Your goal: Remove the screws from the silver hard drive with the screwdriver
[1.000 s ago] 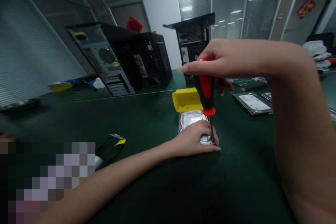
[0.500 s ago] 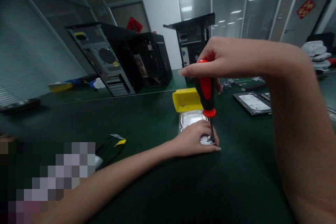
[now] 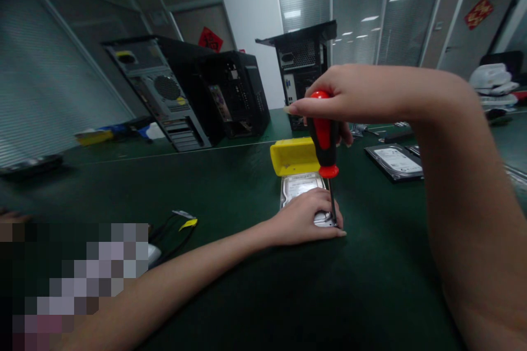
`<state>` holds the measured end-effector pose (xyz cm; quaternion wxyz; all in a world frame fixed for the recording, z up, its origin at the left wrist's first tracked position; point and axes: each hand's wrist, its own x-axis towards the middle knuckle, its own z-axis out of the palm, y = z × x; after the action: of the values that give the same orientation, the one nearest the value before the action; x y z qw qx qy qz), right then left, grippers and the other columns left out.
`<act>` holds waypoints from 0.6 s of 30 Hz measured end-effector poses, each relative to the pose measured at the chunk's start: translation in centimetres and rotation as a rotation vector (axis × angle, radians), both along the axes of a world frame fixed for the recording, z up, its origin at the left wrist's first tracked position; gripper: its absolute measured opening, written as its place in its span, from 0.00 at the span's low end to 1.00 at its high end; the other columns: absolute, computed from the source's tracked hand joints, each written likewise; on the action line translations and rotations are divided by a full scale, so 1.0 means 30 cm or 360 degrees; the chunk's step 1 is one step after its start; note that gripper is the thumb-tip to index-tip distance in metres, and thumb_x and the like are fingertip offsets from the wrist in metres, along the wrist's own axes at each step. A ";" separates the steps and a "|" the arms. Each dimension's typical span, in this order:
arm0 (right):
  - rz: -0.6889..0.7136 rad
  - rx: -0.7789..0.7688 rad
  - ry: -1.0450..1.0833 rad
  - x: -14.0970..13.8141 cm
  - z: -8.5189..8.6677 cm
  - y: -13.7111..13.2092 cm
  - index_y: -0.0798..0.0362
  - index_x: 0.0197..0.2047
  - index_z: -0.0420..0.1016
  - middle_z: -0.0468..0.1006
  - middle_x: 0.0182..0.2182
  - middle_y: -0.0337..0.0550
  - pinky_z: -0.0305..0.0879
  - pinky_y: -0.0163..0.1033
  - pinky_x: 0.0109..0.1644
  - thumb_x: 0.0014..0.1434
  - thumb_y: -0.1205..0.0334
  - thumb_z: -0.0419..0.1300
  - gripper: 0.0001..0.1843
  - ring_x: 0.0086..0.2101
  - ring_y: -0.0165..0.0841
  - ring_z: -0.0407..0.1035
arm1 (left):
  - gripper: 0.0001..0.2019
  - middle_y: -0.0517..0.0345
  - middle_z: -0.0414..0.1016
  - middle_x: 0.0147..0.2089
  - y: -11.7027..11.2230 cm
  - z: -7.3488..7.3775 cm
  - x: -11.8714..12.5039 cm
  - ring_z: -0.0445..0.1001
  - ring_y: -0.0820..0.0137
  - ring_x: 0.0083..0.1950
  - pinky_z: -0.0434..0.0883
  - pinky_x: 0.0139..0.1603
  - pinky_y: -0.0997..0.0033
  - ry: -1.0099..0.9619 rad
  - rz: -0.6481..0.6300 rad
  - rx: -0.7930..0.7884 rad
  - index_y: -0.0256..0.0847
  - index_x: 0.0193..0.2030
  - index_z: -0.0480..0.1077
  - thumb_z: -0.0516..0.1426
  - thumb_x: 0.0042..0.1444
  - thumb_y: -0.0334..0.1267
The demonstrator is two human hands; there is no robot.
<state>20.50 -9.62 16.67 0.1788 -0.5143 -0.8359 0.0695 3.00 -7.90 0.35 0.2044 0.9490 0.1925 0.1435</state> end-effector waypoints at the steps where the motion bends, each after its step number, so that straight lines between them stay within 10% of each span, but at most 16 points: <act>1: 0.0003 0.0000 0.0006 0.001 -0.002 0.002 0.51 0.46 0.72 0.74 0.32 0.43 0.66 0.37 0.31 0.55 0.37 0.48 0.30 0.29 0.32 0.69 | 0.11 0.54 0.71 0.40 0.000 0.000 0.000 0.68 0.67 0.45 0.64 0.48 0.67 -0.0001 -0.0001 -0.0001 0.38 0.35 0.73 0.59 0.51 0.44; 18: 0.0004 0.0078 -0.0149 0.014 0.001 -0.013 0.56 0.36 0.74 0.68 0.21 0.37 0.54 0.31 0.20 0.55 0.36 0.46 0.32 0.19 0.21 0.59 | 0.12 0.53 0.71 0.40 0.002 0.000 -0.002 0.68 0.67 0.45 0.64 0.48 0.67 -0.0016 -0.0026 0.0025 0.38 0.36 0.73 0.58 0.52 0.44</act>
<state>20.91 -10.02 16.70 0.1519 -0.5115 -0.8454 0.0249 2.94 -7.84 0.34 0.1990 0.9514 0.1825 0.1480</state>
